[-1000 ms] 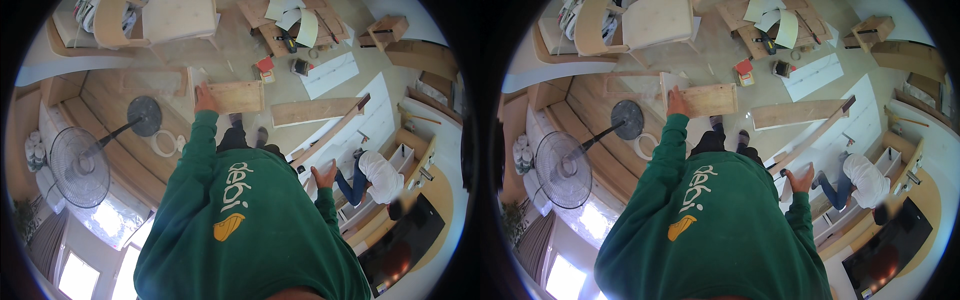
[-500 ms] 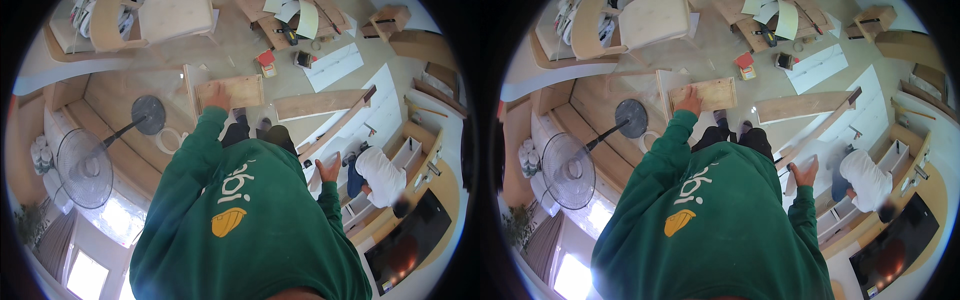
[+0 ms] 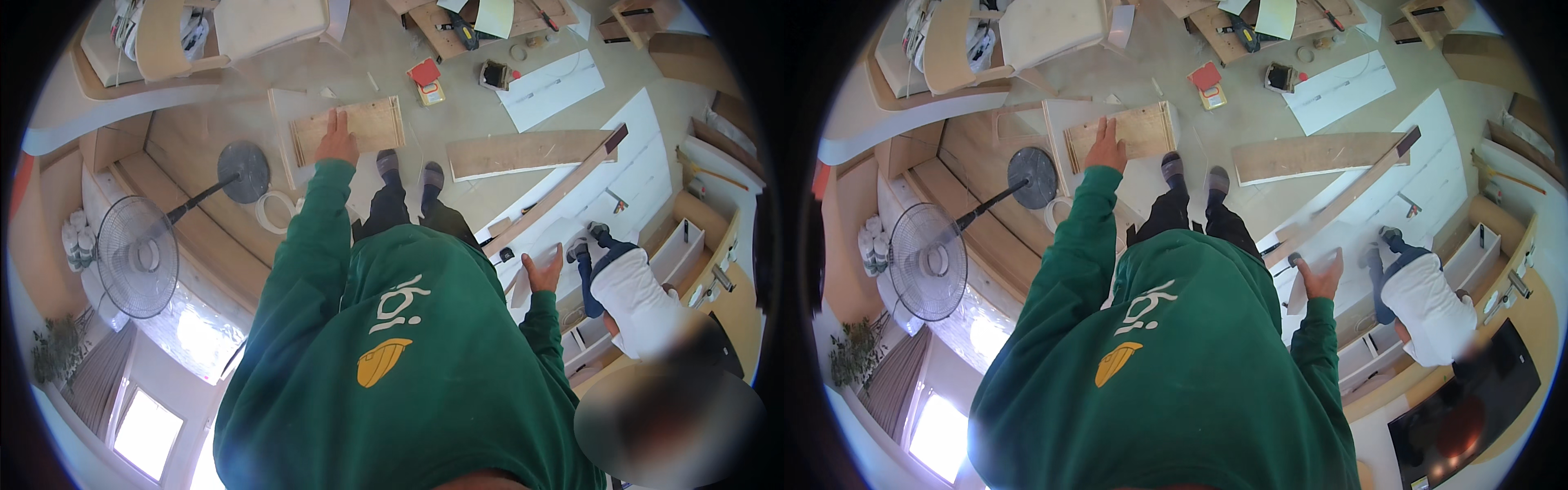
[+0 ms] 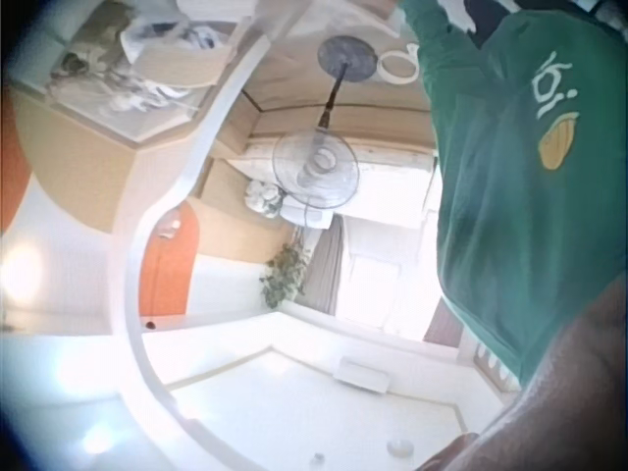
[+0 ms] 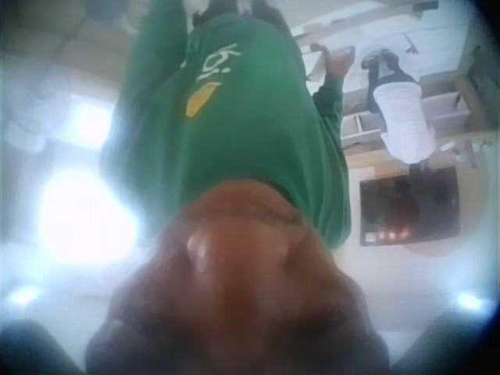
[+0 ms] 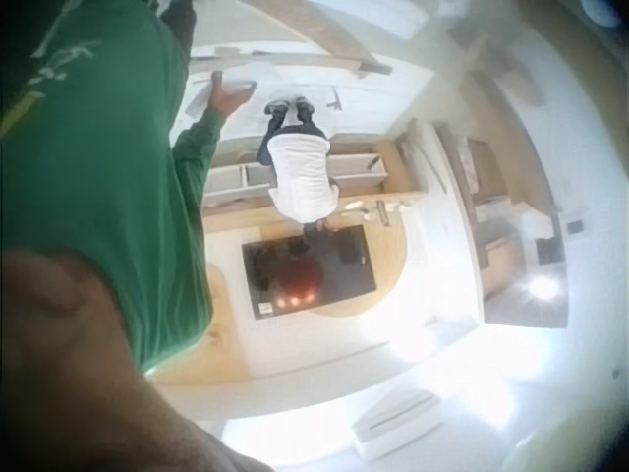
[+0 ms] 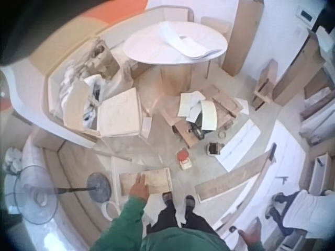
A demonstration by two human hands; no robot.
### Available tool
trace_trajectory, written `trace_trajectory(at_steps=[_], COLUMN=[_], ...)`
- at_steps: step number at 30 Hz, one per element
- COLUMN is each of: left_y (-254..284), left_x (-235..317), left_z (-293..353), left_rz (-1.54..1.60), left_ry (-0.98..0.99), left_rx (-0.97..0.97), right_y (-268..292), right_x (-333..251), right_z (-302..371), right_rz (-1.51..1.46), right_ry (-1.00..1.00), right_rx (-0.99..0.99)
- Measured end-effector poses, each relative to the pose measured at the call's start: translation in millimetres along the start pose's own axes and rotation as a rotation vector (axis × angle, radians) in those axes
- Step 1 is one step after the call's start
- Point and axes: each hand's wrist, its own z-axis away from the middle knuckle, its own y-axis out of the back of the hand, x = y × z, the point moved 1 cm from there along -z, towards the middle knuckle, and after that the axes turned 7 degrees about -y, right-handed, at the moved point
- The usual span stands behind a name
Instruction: The person applies glue to a white rectangular veneer piece and smooths it with a red card. They then place the veneer onto a wooden drawer front and press it into place.
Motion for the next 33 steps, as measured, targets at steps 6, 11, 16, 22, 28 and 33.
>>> trace_trajectory(at_steps=[6, 11, 16, 22, 28, 33], left_y=[-17, -11, -13, -42, -55, -71], left_x=[25, 22, 19, 3, -28, -62], left_z=[-23, -29, 20, 146, 239, 269], left_rz=[-0.044, 0.009, 0.098, 0.203, 0.188, 0.295], left_ry=[0.166, 0.102, 0.024, 0.160, 0.341, 0.421], left_rx=[-0.109, 0.032, 0.230, -0.083, -0.069, 0.115], right_y=[9, 12, 16, 6, 1, 32], right_x=[53, 79, 89, 93, 74, -39], right_z=[-5, -9, -16, -23, -49, -72], right_rz=[0.029, -0.012, -0.076, -0.124, -0.148, -0.486], right_ry=[-0.006, 0.002, -0.016, -0.044, 0.140, 0.229], right_rx=[-0.028, -0.005, 0.033, 0.007, -0.021, -0.315])
